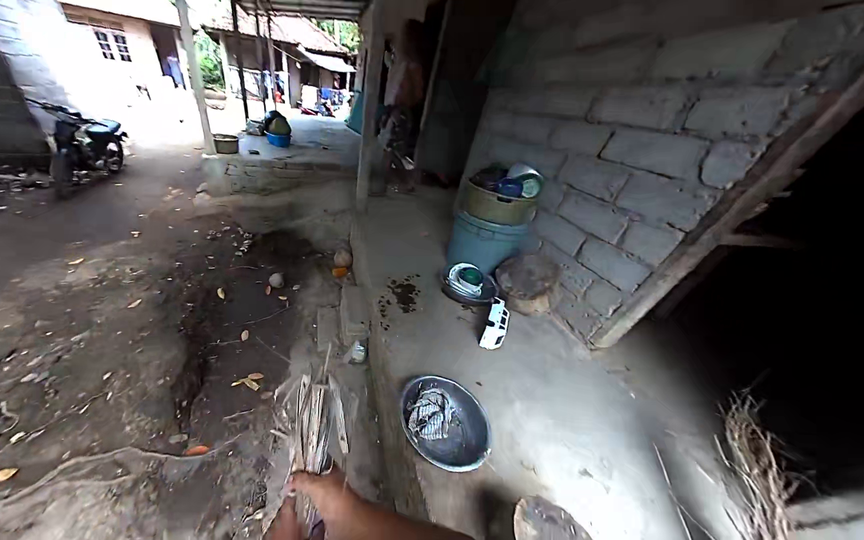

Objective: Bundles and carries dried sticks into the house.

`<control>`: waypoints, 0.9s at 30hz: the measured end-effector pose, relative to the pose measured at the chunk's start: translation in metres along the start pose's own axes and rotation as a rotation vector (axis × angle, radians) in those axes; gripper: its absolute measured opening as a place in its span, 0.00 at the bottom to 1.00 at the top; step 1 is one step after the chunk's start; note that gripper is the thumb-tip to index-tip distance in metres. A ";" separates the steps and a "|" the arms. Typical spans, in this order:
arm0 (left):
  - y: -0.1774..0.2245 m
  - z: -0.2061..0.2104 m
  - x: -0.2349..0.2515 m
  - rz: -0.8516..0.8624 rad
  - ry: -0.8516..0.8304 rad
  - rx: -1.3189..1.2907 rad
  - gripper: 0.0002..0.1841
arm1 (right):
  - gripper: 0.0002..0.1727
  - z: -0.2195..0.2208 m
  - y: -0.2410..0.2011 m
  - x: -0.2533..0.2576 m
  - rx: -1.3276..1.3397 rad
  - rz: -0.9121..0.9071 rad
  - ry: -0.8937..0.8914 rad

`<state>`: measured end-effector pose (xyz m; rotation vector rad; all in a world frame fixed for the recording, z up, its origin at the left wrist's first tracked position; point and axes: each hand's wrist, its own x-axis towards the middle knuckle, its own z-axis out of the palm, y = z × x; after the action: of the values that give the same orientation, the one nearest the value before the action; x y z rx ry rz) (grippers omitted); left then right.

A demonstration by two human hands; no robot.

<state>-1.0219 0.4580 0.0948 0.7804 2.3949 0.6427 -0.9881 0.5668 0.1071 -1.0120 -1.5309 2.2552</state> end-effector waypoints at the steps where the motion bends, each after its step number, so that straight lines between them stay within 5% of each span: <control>1: 0.006 -0.004 0.018 0.093 -0.022 -0.057 0.40 | 0.30 -0.008 -0.014 0.016 -0.047 -0.034 0.024; 6: 0.014 -0.026 0.117 0.318 -0.069 -0.416 0.48 | 0.32 -0.067 -0.102 0.093 -0.376 -0.169 0.073; 10: 0.040 -0.061 0.205 0.349 -0.044 -0.615 0.63 | 0.33 -0.102 -0.150 0.155 -0.682 -0.201 -0.156; 15: 0.116 -0.076 0.298 0.336 0.084 -0.888 0.40 | 0.26 -0.095 -0.195 0.253 -0.904 -0.100 -0.346; 19: 0.162 -0.080 0.384 0.074 0.339 -1.274 0.20 | 0.28 -0.083 -0.250 0.340 -1.227 -0.106 -0.460; 27: 0.204 -0.158 0.549 -0.146 0.559 -1.492 0.15 | 0.47 -0.087 -0.302 0.476 -1.150 -0.207 -0.421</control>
<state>-1.4190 0.9143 0.1448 -0.2706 1.5457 2.3107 -1.3349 1.0164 0.1611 -0.4813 -3.0546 1.3690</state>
